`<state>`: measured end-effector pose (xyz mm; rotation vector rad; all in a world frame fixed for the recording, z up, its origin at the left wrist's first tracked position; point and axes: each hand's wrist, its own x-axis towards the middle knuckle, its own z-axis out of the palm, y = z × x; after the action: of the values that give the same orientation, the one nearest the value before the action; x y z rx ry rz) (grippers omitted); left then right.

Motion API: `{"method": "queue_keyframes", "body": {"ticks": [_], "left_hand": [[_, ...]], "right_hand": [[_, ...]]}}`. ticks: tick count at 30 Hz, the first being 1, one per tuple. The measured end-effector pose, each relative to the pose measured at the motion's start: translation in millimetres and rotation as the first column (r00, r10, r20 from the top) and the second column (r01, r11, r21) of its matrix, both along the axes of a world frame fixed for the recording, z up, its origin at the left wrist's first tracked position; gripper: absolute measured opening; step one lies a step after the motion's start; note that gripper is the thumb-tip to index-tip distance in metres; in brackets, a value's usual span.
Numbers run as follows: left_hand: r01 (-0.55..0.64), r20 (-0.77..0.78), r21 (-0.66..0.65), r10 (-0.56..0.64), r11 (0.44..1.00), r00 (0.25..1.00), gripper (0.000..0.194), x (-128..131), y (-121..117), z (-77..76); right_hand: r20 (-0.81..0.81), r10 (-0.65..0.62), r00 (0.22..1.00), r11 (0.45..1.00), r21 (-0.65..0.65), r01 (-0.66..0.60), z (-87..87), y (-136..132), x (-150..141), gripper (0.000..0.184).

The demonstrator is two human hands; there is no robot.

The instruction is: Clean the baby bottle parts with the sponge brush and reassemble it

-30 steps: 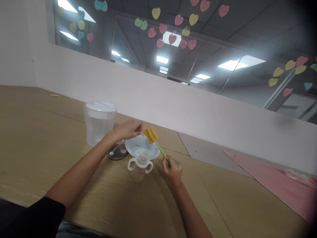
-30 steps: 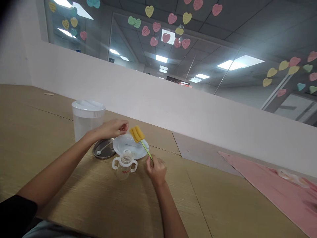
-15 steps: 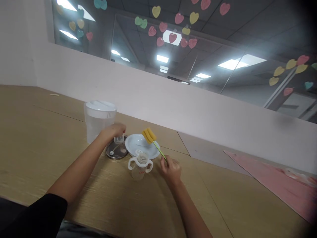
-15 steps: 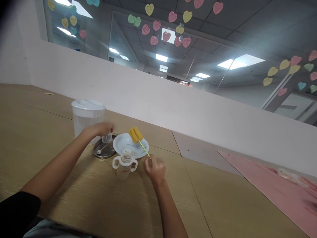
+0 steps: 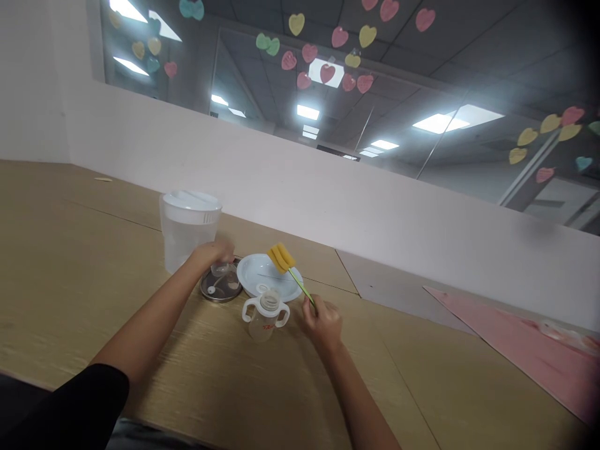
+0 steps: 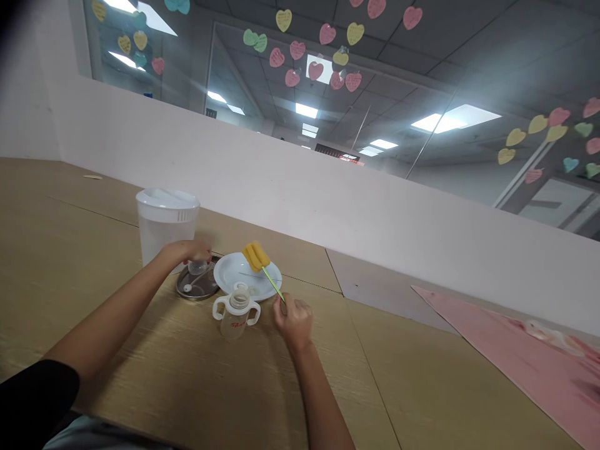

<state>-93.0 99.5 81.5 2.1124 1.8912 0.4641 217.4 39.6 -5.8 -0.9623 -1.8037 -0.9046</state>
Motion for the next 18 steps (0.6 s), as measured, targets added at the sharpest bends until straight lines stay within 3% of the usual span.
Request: {"method": "queue_keyframes", "body": {"ticks": [5, 13, 18], "left_hand": [[-0.013, -0.167, -0.072, 0.001, 0.997, 0.986, 0.026, 4.8, 2.1, -1.3], [-0.108, -0.276, -0.086, 0.080, 0.990, 0.958, 0.099, 8.5, -2.0, -2.5], [-0.193, -0.278, -0.151, 0.146, 0.970, 0.949, 0.122, 9.6, 3.5, -8.0]], "right_hand": [[0.009, 0.002, 1.000, 1.000, -0.003, -0.002, -0.3, 0.1, -0.2, 0.026], [0.021, -0.006, 1.000, 1.000, -0.018, 0.006, 0.5, -0.6, -0.8, 0.030], [0.033, 0.002, 0.999, 0.999, -0.034, 0.000, 1.5, -2.1, -2.1, 0.031]]}}
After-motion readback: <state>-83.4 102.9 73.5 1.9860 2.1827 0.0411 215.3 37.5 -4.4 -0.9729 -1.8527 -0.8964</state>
